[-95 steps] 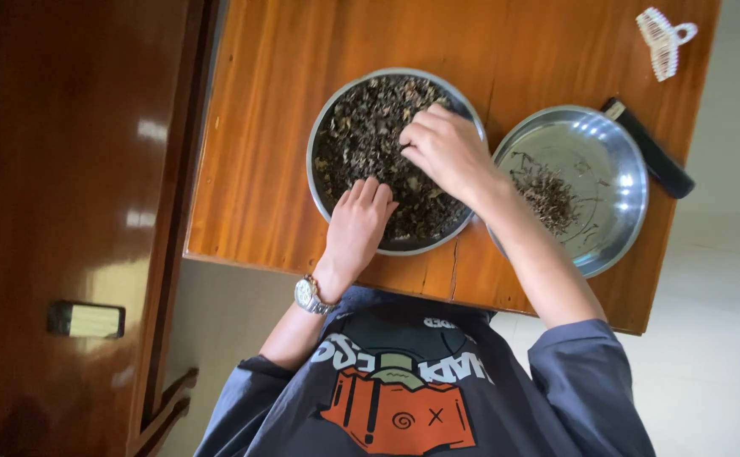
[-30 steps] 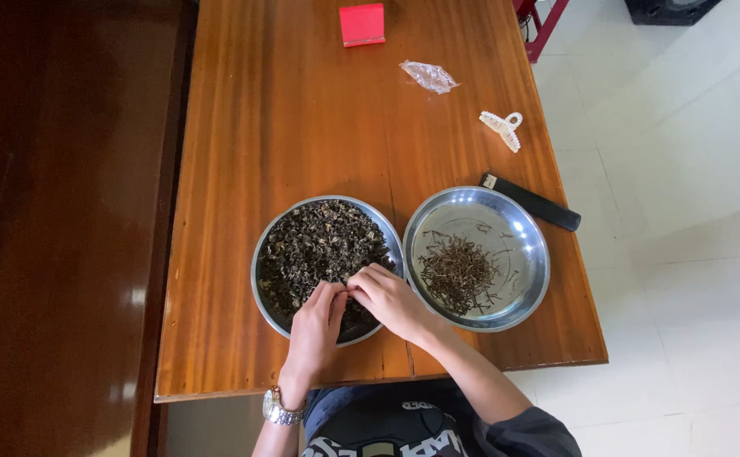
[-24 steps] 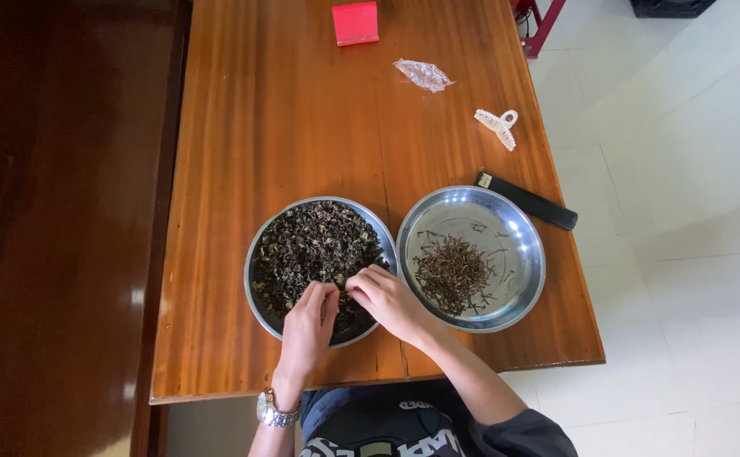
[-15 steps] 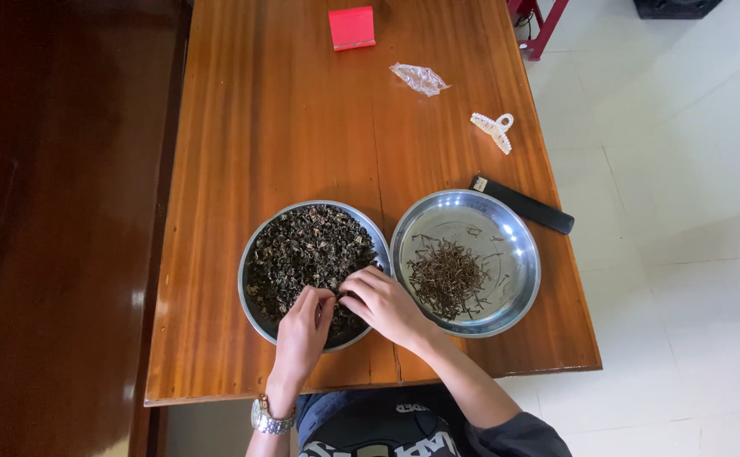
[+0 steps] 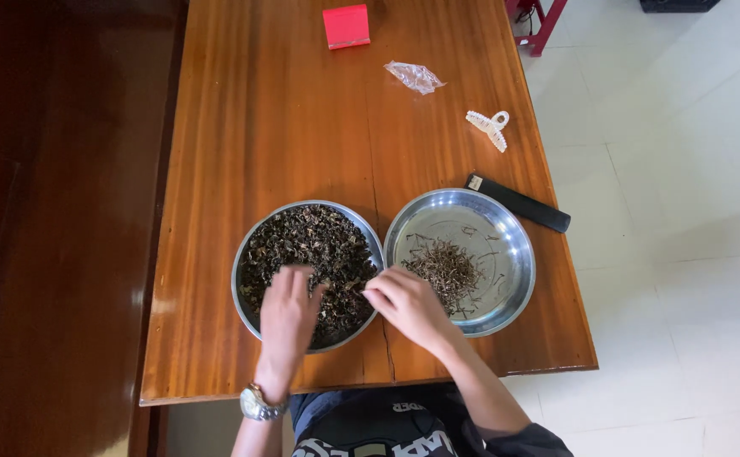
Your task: The person sorts dried plant material by hand, picking pieces from a large metal bowl and placing them into a smaller metal bowl. The person briefly uses a remote control while continuing to sort the material.
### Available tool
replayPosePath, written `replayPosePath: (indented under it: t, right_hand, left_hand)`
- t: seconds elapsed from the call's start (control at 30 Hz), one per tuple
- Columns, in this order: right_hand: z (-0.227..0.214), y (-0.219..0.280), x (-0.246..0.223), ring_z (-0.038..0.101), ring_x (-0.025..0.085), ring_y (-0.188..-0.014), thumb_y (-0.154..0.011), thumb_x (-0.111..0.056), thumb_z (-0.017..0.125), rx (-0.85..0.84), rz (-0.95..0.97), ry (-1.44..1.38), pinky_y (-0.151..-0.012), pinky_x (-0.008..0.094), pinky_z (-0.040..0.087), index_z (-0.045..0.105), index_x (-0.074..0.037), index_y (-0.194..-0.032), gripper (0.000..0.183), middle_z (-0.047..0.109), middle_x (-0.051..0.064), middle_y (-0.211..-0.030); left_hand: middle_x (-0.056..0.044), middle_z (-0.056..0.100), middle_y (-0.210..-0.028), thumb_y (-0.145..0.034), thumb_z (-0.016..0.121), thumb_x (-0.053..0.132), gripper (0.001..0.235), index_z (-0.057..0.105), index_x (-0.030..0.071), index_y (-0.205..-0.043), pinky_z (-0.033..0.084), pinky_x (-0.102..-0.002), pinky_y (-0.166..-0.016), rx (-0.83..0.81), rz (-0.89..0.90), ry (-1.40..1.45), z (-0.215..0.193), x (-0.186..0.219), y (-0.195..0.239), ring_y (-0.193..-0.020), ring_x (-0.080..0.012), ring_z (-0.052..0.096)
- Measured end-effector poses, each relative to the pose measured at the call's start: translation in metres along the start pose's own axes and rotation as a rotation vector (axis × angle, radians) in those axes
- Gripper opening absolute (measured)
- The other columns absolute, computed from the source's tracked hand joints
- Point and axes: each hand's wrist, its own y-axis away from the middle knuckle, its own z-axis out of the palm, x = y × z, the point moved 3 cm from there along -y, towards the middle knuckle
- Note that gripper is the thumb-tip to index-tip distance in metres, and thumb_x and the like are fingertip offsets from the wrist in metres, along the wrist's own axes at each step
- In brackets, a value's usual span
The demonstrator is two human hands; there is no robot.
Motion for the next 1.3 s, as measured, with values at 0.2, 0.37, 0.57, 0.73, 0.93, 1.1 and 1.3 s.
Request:
replayPosePath:
  t: [0.2, 0.37, 0.57, 0.73, 0.93, 1.1, 1.3]
  right_hand:
    - [-0.044, 0.025, 0.028, 0.071, 0.022, -0.082, -0.094, -0.011, 0.07, 0.086, 0.097, 0.181, -0.074, 0.033, 0.06, 0.075, -0.014, -0.097, 0.006, 0.073, 0.006, -0.084]
    - [-0.073, 0.041, 0.036, 0.072, 0.021, -0.083, -0.094, -0.014, 0.072, 0.127, 0.174, 0.274, -0.075, 0.032, 0.06, 0.075, -0.016, -0.095, 0.004, 0.074, 0.005, -0.085]
    - [-0.089, 0.041, 0.029, 0.071, 0.019, -0.077, -0.091, -0.017, 0.077, 0.186, 0.236, 0.274, -0.07, 0.032, 0.061, 0.074, -0.017, -0.091, 0.003, 0.072, 0.002, -0.08]
    - [-0.088, 0.037, 0.02, 0.071, 0.018, -0.077, -0.094, -0.018, 0.074, 0.209, 0.256, 0.25, -0.07, 0.03, 0.06, 0.074, -0.017, -0.09, 0.004, 0.072, 0.002, -0.079]
    - [-0.084, 0.036, 0.015, 0.07, 0.018, -0.074, -0.093, -0.016, 0.073, 0.217, 0.218, 0.236, -0.066, 0.028, 0.061, 0.073, -0.016, -0.09, 0.003, 0.07, 0.002, -0.076]
    - [-0.081, 0.037, 0.014, 0.07, 0.016, -0.074, -0.093, -0.016, 0.073, 0.211, 0.206, 0.254, -0.066, 0.027, 0.061, 0.073, -0.017, -0.09, 0.004, 0.07, 0.001, -0.076]
    - [-0.082, 0.033, 0.007, 0.068, 0.017, -0.071, -0.092, -0.015, 0.074, 0.229, 0.193, 0.263, -0.066, 0.028, 0.059, 0.072, -0.017, -0.087, 0.006, 0.068, 0.0, -0.073]
  left_hand:
    - [-0.016, 0.053, -0.145, -0.099, 0.059, 0.023, 0.038, 0.063, 0.012, -0.136, 0.053, -0.043, -0.098, -0.186, -0.03, -0.304, -0.03, -0.002, -0.023, -0.132, -0.0326, 0.054]
    - [-0.015, 0.055, -0.143, -0.099, 0.059, 0.02, 0.033, 0.066, 0.012, -0.13, 0.054, -0.041, -0.099, -0.238, 0.047, -0.349, -0.019, -0.008, -0.023, -0.133, -0.0328, 0.056]
    - [-0.01, 0.06, -0.127, -0.1, 0.06, 0.019, 0.018, 0.065, 0.01, -0.115, 0.061, -0.039, -0.087, -0.178, 0.097, -0.282, 0.005, -0.027, -0.02, -0.12, -0.0283, 0.064]
    - [-0.008, 0.063, -0.115, -0.1, 0.061, 0.018, 0.01, 0.066, 0.01, -0.105, 0.062, -0.035, -0.08, -0.197, 0.141, -0.24, -0.004, -0.025, -0.026, -0.111, -0.0238, 0.069]
    - [-0.008, 0.062, -0.117, -0.098, 0.064, 0.017, 0.012, 0.065, 0.007, -0.106, 0.061, -0.031, -0.087, -0.215, 0.149, -0.282, 0.0, -0.025, -0.021, -0.112, -0.0244, 0.069]
    - [-0.009, 0.062, -0.111, -0.1, 0.06, 0.011, 0.008, 0.064, 0.004, -0.103, 0.061, -0.029, -0.083, -0.193, 0.177, -0.226, -0.007, -0.024, -0.024, -0.109, -0.0245, 0.07]
    - [-0.007, 0.063, -0.106, -0.1, 0.059, 0.006, 0.005, 0.064, 0.005, -0.101, 0.06, -0.026, -0.08, -0.152, 0.219, -0.243, -0.009, -0.024, -0.025, -0.106, -0.0218, 0.069]
